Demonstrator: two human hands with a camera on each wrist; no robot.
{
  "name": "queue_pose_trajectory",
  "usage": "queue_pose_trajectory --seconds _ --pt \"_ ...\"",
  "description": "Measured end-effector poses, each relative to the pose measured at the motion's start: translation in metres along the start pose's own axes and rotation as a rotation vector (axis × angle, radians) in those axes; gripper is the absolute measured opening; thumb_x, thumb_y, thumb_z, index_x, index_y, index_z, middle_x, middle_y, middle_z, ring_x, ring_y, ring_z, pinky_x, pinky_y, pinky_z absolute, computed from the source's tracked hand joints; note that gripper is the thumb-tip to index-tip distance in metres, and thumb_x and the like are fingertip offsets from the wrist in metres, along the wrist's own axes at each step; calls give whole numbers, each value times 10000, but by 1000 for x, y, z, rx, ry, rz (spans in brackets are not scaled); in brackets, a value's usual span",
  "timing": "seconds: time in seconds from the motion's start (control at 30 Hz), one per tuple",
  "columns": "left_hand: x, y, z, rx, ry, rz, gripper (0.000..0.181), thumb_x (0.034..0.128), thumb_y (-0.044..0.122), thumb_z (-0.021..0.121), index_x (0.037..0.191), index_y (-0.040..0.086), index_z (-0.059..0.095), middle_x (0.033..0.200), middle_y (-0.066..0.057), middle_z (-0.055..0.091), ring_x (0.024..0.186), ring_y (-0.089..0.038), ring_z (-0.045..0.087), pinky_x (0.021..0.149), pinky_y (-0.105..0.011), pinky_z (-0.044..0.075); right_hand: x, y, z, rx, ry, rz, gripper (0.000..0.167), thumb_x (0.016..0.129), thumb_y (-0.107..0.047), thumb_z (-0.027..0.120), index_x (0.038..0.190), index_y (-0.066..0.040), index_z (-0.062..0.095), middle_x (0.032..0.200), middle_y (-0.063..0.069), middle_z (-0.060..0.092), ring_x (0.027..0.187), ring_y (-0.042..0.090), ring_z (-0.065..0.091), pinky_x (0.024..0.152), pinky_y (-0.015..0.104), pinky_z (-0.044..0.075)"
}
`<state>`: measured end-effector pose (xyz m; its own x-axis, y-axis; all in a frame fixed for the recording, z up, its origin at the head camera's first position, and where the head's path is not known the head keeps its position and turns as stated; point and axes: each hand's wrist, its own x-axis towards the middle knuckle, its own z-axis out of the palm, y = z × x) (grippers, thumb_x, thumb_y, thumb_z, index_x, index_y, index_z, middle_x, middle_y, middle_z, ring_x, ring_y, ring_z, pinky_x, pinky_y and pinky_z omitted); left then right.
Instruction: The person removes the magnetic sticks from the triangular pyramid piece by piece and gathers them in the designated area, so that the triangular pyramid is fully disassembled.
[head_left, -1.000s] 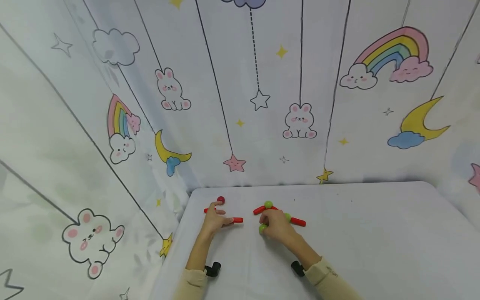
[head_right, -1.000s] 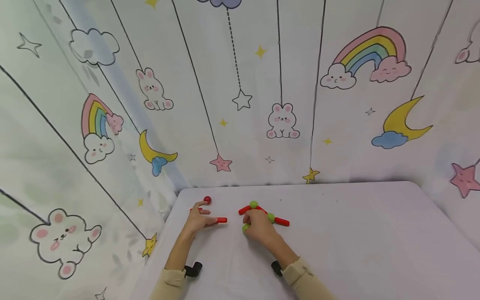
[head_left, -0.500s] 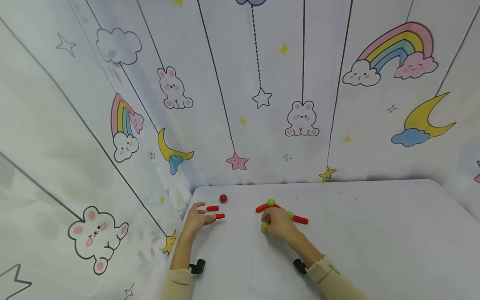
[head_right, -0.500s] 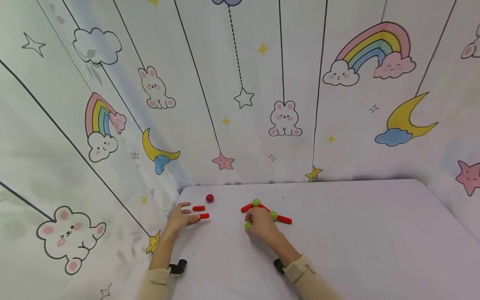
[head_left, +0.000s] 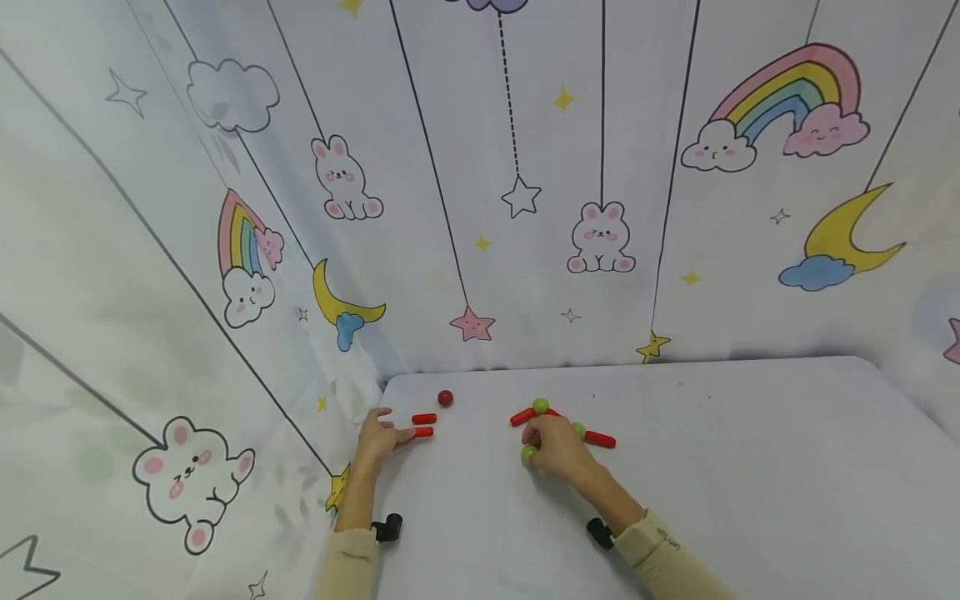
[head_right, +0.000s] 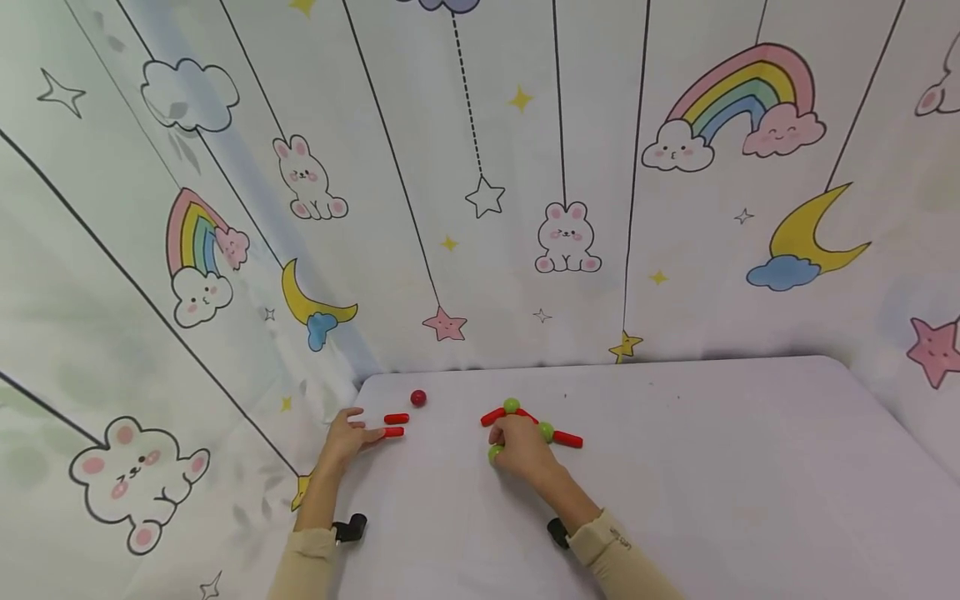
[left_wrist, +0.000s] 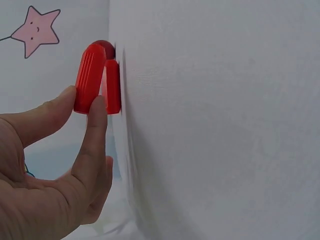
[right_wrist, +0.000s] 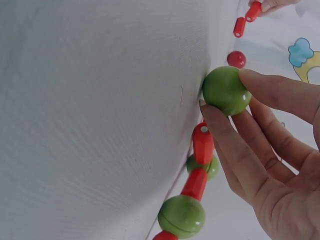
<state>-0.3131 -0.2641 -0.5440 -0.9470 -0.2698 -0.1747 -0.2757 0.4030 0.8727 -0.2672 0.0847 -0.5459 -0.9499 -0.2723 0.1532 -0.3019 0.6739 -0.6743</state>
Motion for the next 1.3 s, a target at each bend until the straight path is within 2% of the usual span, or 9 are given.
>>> queue_pose_trajectory --seconds 0.23,0.47,0.6,0.7,0.87,0.93,1.17,1.3 --pt "7 -6 3 40 16 8 763 888 82 816 1501 -36 378 1403 -322 471 1196 -428 534 1059 -527 507 1 1 0 -9 -4 4 241 763 38 860 882 -113 715 827 -31 673 774 117 592 708 301 561" --pt "12 -11 4 96 64 42 715 855 45 813 1452 -61 434 1433 -358 439 1203 -458 546 1022 -544 517 1 0 -2 6 -22 -6 240 762 49 842 892 -106 714 845 -21 681 780 119 595 706 304 563" --pt "12 -12 2 87 69 50 684 867 58 792 1444 -61 444 1438 -363 455 1189 -449 565 1030 -541 519 2 1 -2 -2 -19 -1 245 764 42 851 885 -118 711 842 -27 674 782 117 591 707 301 559" --pt "9 -13 0 45 65 48 667 880 51 779 1444 -74 446 1435 -368 450 1145 -444 615 1003 -512 548 3 2 -1 -1 -18 2 244 763 41 856 881 -118 713 838 -30 675 778 119 591 705 302 559" --pt "4 -11 -3 -51 55 33 628 916 50 765 1446 -73 453 1425 -347 435 1003 -387 697 842 -382 619 3 3 0 -3 -16 -8 244 761 43 851 885 -117 716 836 -30 679 772 116 593 697 292 561" --pt "2 -10 -4 -69 54 31 617 931 84 765 1449 -55 459 1424 -329 432 988 -357 699 817 -349 622 3 2 -1 1 -10 -9 244 758 51 847 882 -113 715 837 -27 679 773 117 594 700 298 561" --pt "-5 -1 -4 -146 22 35 608 980 107 719 1476 -68 416 1473 -344 392 1111 -395 629 906 -411 602 3 -2 -2 4 -19 14 229 777 28 855 901 -110 721 852 -26 681 792 126 597 733 320 567" --pt "-7 4 -1 -125 -9 39 585 1006 121 686 1486 -53 399 1503 -325 379 1142 -414 628 959 -420 581 3 -3 -2 4 -30 32 230 783 22 857 913 -114 724 864 -28 679 805 132 601 750 333 574"
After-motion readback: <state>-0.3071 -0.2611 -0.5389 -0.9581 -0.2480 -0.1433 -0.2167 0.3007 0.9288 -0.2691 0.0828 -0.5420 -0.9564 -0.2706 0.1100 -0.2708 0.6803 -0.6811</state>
